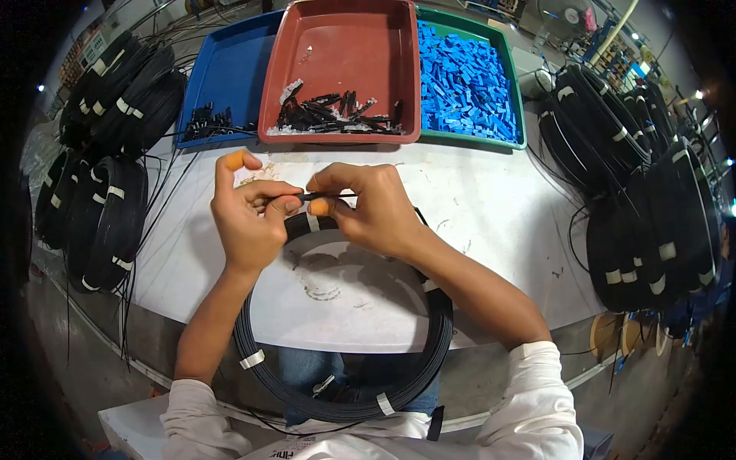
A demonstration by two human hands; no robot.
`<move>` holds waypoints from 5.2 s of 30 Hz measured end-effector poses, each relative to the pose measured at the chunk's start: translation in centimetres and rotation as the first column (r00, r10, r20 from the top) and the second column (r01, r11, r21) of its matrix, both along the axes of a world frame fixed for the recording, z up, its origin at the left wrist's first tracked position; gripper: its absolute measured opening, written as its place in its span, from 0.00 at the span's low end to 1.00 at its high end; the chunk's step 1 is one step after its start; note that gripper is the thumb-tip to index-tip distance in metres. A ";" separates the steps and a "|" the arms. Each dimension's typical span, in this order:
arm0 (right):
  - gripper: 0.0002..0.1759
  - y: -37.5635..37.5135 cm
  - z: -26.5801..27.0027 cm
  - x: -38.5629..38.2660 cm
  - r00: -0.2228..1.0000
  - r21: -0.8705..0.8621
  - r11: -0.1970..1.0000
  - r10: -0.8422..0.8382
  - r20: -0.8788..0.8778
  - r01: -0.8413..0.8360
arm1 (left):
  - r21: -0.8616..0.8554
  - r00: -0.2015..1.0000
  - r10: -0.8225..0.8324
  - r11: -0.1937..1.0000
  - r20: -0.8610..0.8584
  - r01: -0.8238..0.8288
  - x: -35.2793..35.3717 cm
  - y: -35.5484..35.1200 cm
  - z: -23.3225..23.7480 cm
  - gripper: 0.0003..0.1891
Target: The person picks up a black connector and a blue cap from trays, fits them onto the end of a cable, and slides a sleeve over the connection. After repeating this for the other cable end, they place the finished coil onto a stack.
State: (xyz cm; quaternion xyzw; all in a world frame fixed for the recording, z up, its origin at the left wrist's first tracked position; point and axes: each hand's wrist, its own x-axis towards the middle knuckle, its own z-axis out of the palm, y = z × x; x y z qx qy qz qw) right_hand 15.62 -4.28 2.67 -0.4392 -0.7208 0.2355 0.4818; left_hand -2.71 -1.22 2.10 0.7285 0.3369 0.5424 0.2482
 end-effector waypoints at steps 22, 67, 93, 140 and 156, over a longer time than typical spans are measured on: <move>0.14 0.3 -0.7 -0.1 0.944 0.546 0.837 -0.163 0.286 -0.021 | -0.481 0.961 -0.099 0.849 0.260 0.217 0.4 0.4 0.2 0.25; 0.10 -0.8 -0.1 -0.7 0.975 0.231 0.967 -0.148 0.164 0.108 | -0.140 0.997 0.012 0.990 0.082 0.000 1.1 -0.7 -0.3 0.19; 0.07 -0.3 0.7 0.2 0.959 -0.225 0.956 0.129 -0.252 -0.188 | 0.298 0.999 0.012 0.955 -0.038 0.000 0.1 0.2 -1.3 0.26; 0.06 -1.1 0.9 0.1 0.930 -0.404 0.896 0.028 -0.366 -0.186 | 0.324 0.999 0.022 0.946 -0.042 -0.007 0.7 -1.1 -1.0 0.14; 0.09 -1.3 0.1 -0.6 0.996 0.133 0.991 -0.033 0.078 0.022 | 0.067 1.000 -0.007 0.998 -0.020 0.008 0.7 -0.7 -1.5 0.22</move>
